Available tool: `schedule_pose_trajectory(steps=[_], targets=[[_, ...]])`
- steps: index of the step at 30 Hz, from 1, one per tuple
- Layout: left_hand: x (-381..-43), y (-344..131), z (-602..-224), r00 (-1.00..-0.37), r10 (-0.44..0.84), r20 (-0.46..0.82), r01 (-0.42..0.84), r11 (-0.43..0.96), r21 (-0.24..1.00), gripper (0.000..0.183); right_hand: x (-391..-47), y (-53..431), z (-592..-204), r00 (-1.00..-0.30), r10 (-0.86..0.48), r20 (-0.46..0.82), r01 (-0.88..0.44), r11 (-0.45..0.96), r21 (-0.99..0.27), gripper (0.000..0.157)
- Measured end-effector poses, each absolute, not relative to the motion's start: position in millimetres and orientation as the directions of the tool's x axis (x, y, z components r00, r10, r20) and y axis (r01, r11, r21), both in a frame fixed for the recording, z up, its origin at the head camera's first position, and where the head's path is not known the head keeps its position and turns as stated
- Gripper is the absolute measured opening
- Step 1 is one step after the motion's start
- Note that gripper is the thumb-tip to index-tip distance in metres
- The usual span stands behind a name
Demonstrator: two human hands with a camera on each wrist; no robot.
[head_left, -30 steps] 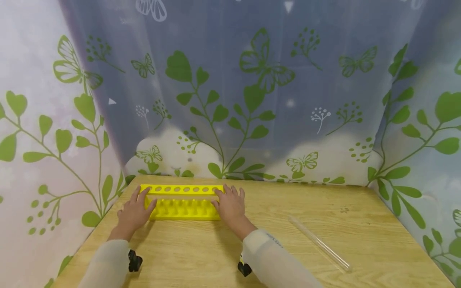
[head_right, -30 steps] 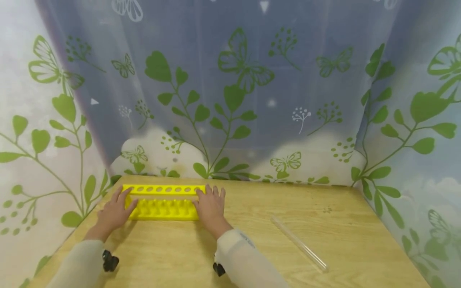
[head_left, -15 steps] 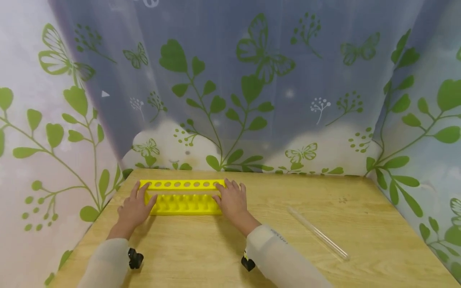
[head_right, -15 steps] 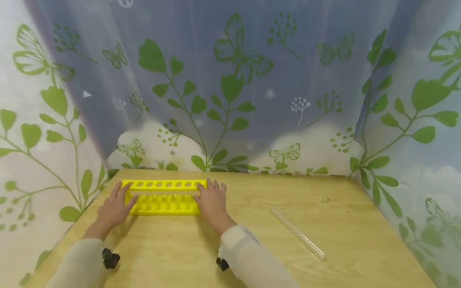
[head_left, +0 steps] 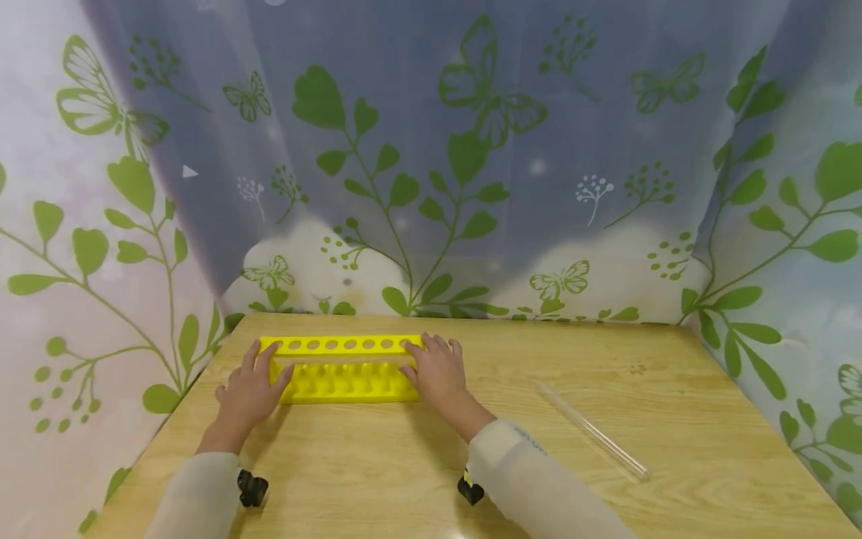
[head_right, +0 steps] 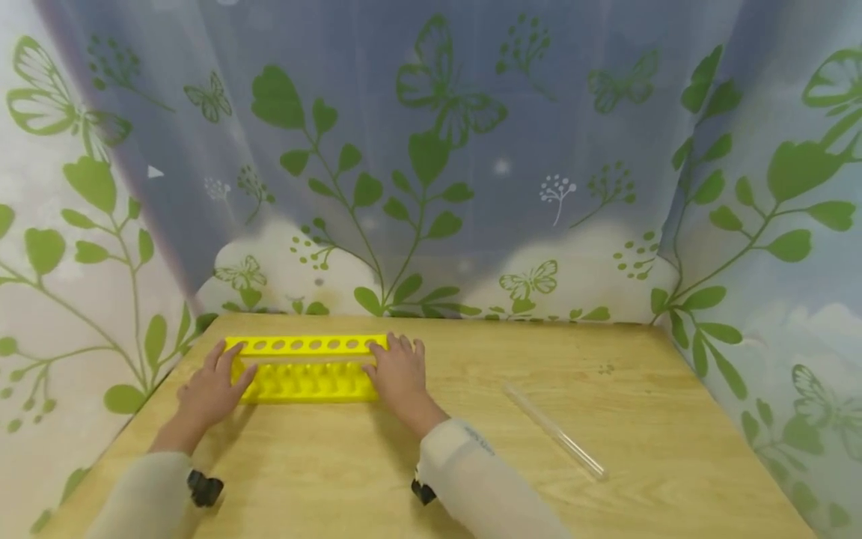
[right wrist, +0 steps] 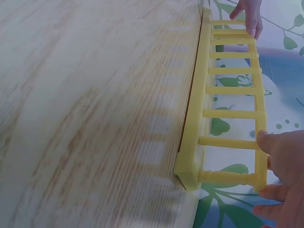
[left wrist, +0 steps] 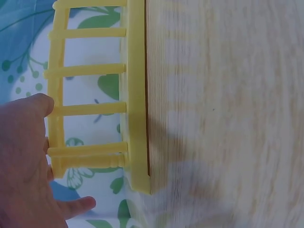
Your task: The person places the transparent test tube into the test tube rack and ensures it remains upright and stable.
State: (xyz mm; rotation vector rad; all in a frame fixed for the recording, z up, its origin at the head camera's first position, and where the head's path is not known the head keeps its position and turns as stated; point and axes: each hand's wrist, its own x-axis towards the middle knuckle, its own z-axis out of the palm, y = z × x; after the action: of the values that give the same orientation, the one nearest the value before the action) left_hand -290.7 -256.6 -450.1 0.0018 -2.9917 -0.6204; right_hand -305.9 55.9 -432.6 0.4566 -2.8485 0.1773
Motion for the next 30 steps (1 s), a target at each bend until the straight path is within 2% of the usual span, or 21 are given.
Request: schedule_pose_trajectory(steps=[13,21,30], targets=[[-281.7,-247.8,-447.2,-0.996,-0.013,0.087,0.023,0.917,0.399,0.072,-299.4,66.7,-431.3,-0.905,-0.315,0.284,-0.348,0.935,-0.072,0.044],[-277.1,-241.3,-449.8,-0.986,0.013,0.167,0.071,0.938,0.340,0.066,-297.1,69.5,-431.9,-0.898,-0.345,0.274,-0.367,0.930,-0.032,0.045],[-277.2,-239.7,-450.2,-0.972,0.071,0.225,0.138,0.945,0.296,0.063,-295.1,71.1,-431.8,-0.899,-0.342,0.274,-0.369,0.928,-0.052,0.046]])
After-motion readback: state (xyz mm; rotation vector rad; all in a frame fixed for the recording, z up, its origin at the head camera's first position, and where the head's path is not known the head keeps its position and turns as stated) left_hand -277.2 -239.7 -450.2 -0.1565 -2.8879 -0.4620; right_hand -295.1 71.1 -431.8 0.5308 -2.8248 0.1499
